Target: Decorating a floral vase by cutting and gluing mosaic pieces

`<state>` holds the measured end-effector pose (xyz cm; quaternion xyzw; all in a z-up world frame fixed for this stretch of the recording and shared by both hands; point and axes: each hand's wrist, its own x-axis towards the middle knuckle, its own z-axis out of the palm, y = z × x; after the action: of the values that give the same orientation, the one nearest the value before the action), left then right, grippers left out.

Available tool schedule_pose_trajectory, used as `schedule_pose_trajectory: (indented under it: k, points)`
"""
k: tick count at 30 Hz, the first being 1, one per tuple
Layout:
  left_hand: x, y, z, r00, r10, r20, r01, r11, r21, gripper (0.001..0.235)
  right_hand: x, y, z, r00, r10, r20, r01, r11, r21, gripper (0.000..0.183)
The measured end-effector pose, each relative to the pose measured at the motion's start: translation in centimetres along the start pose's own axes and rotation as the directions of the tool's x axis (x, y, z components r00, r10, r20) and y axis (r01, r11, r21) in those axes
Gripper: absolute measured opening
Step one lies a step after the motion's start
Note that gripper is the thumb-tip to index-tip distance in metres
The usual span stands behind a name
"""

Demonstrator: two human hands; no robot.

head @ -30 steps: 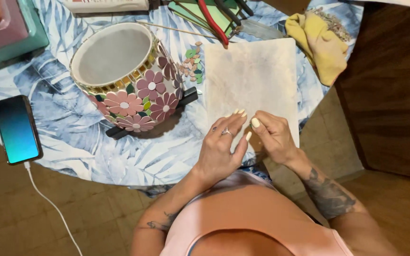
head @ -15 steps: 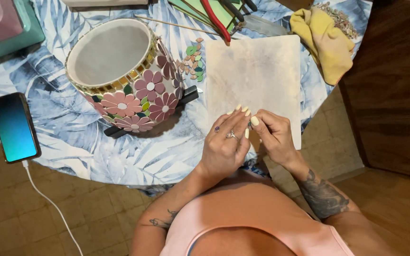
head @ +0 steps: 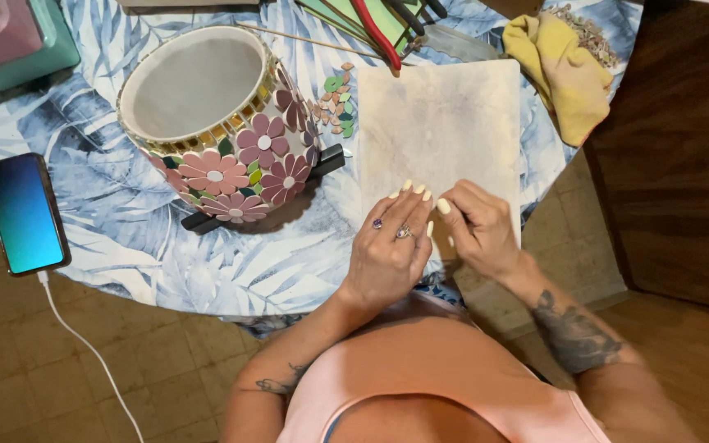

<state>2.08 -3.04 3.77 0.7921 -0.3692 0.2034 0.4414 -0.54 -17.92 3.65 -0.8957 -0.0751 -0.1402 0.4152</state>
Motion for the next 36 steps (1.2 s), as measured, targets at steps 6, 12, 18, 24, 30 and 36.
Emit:
schedule_pose_trajectory:
  k: [6,12,18,24,30,36]
  points:
    - [-2.2,-1.3,-1.1,0.977,0.041,0.211,-0.065,0.992,0.111,0.027,-0.8,3.2,-1.6,0.944,-0.246,0.221,0.330,0.738,-0.589,0.018]
    - [-4.2,-2.7,-0.6,0.950,0.139,0.281,-0.194,0.965,0.178,0.034,4.1,3.6,3.3,0.887,-0.346,0.306,0.461,0.689,-0.559,0.014]
    - [-3.9,-2.3,-1.0,0.912,0.097,0.399,-0.202,0.952,0.229,0.036,8.1,5.0,4.4,0.897,-0.367,0.246,0.439,0.680,-0.587,0.014]
    - [-4.2,-2.7,-0.5,0.938,0.134,0.319,-0.199,0.964,0.178,0.041,-1.1,4.0,-0.4,0.866,-0.343,0.365,0.498,0.663,-0.558,0.015]
    - [-4.1,-2.9,-0.2,0.921,0.192,0.339,-0.263,0.948,0.177,0.044,5.2,5.4,4.2,0.873,-0.425,0.240,0.483,0.688,-0.541,0.014]
    - [-4.4,-2.7,0.0,0.934,0.174,0.313,-0.245,0.948,0.202,0.046,7.8,6.2,5.3,0.837,-0.498,0.225,0.537,0.672,-0.511,0.014]
